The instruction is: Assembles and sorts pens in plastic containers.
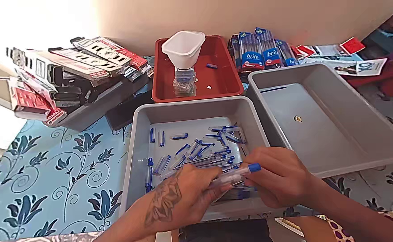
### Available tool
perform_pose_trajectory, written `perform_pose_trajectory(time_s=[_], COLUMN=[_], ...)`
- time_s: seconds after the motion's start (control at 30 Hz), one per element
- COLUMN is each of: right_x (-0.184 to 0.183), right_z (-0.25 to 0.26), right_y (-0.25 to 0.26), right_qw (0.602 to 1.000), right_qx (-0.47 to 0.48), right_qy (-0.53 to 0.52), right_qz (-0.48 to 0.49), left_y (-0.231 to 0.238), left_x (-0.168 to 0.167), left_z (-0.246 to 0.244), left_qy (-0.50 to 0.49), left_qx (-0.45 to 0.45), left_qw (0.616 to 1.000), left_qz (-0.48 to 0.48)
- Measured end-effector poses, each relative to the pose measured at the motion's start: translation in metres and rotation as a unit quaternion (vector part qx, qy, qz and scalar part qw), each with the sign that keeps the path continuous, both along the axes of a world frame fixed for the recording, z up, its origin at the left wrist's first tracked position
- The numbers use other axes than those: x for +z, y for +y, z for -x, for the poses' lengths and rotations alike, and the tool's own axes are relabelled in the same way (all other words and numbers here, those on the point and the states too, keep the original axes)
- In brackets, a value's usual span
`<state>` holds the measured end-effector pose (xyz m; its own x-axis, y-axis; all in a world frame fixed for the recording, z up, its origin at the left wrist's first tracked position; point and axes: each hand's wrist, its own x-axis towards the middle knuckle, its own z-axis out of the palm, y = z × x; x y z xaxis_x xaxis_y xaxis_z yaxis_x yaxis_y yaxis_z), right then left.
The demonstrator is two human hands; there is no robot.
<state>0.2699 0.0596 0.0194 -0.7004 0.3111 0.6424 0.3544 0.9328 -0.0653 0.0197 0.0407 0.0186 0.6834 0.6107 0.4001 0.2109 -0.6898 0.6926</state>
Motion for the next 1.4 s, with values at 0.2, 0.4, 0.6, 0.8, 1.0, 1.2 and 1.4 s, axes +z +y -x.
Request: perform_pose_trajectory(time_s=[0.2, 0.4, 0.6, 0.8, 1.0, 1.2, 1.4], right_x=[0.000, -0.001, 0.001, 0.000, 0.000, -0.002, -0.002], right_z=[-0.004, -0.015, -0.018, -0.019, -0.022, -0.017, -0.018], right_y=[-0.018, -0.024, -0.027, -0.029, -0.031, -0.032, -0.031], right_qw=[0.974, 0.967, 0.990, 0.988, 0.989, 0.993, 0.992], right_qx=[-0.008, -0.045, -0.014, -0.027, -0.039, -0.081, -0.070], right_qy=[0.038, 0.021, 0.095, 0.108, 0.100, 0.078, 0.065], right_qz=[0.222, 0.251, 0.107, 0.111, 0.102, 0.039, 0.086], left_y=[-0.013, -0.009, -0.009, -0.011, -0.011, -0.017, -0.018], left_x=[-0.001, -0.008, -0.008, -0.008, -0.005, 0.000, 0.001], left_z=[-0.016, -0.013, -0.013, -0.015, -0.016, -0.024, -0.021], left_qy=[0.129, 0.115, 0.123, 0.117, 0.130, 0.146, 0.175], left_qx=[0.080, 0.064, 0.044, 0.044, 0.044, 0.056, 0.089], left_qw=[0.960, 0.976, 0.982, 0.984, 0.981, 0.971, 0.964], left_qz=[-0.234, -0.171, -0.133, -0.129, -0.139, -0.179, -0.179])
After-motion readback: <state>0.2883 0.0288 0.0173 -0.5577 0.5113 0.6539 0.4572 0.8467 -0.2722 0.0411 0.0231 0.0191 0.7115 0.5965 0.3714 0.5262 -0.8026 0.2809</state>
